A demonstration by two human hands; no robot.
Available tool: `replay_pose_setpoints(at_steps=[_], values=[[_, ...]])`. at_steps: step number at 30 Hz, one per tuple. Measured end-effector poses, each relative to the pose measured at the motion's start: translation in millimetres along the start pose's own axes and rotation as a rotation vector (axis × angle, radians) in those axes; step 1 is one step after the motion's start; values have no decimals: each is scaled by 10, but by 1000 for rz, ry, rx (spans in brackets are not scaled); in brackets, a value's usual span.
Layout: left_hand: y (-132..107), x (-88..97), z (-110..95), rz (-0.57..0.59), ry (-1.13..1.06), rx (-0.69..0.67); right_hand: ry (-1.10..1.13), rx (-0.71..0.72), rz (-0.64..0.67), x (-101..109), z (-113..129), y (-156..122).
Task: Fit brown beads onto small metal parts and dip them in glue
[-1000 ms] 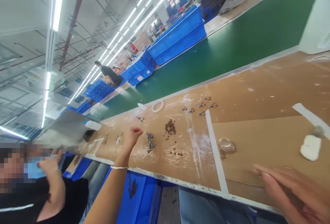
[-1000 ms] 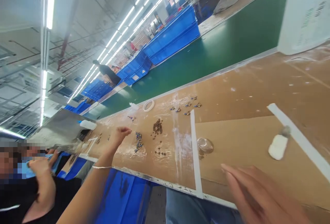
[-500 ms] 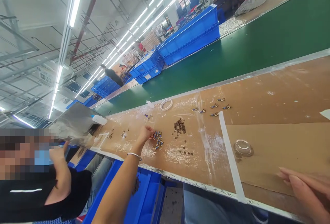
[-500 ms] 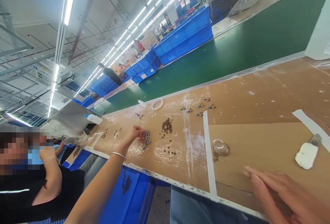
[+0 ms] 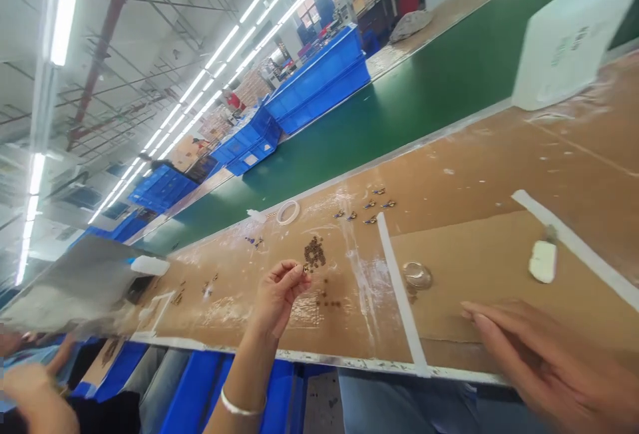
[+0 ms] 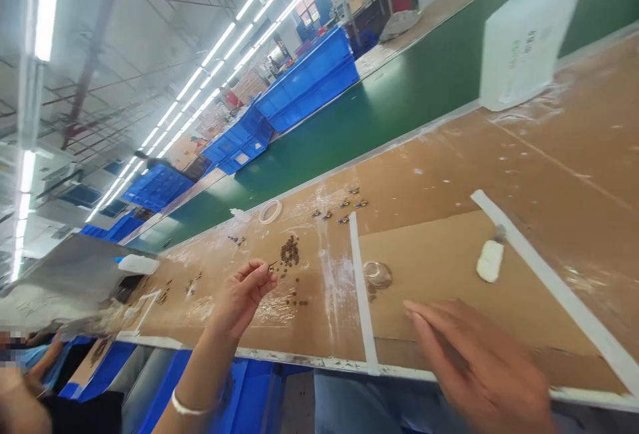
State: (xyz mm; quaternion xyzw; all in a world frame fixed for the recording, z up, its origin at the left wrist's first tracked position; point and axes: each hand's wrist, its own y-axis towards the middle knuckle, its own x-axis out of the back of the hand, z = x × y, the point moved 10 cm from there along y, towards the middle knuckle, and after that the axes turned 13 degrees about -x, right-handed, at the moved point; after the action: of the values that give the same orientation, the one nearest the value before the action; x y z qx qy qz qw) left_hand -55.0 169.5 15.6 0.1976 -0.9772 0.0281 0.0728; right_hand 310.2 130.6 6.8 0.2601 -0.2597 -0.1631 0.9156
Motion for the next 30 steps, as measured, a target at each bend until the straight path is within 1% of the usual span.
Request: replay_pose_setpoints(at_steps=[1, 3, 4, 6, 9, 12, 16, 21, 26, 30], values=[[-66, -195, -5, 26, -48, -4, 1, 44, -1, 15, 73, 14], [-164, -540, -18, 76, -100, -25, 40, 45, -28, 58, 114, 55], [-197, -681, -25, 99, -98, -44, 68, 41, -25, 59, 121, 71], [-236, -901, -38, 133, -75, -92, 127, 28, -32, 69, 119, 90], [-263, -1113, -28, 176, 19, -143, 182, 15, -23, 65, 115, 97], [-280, -1254, -34, 226, 143, -188, 219, -2, 10, 49, 105, 94], [-303, -1404, -115, 295, 275, -309, 221, -16, 20, 43, 88, 85], [-316, -1487, -209, 336, 474, -471, 192, -11, 4, 47, 86, 89], [-367, -1625, -385, 389, 658, -645, 199, -8, -2, 53, 79, 92], [-415, -1721, -505, 417, 761, -756, 213, -10, -6, 62, 69, 86]])
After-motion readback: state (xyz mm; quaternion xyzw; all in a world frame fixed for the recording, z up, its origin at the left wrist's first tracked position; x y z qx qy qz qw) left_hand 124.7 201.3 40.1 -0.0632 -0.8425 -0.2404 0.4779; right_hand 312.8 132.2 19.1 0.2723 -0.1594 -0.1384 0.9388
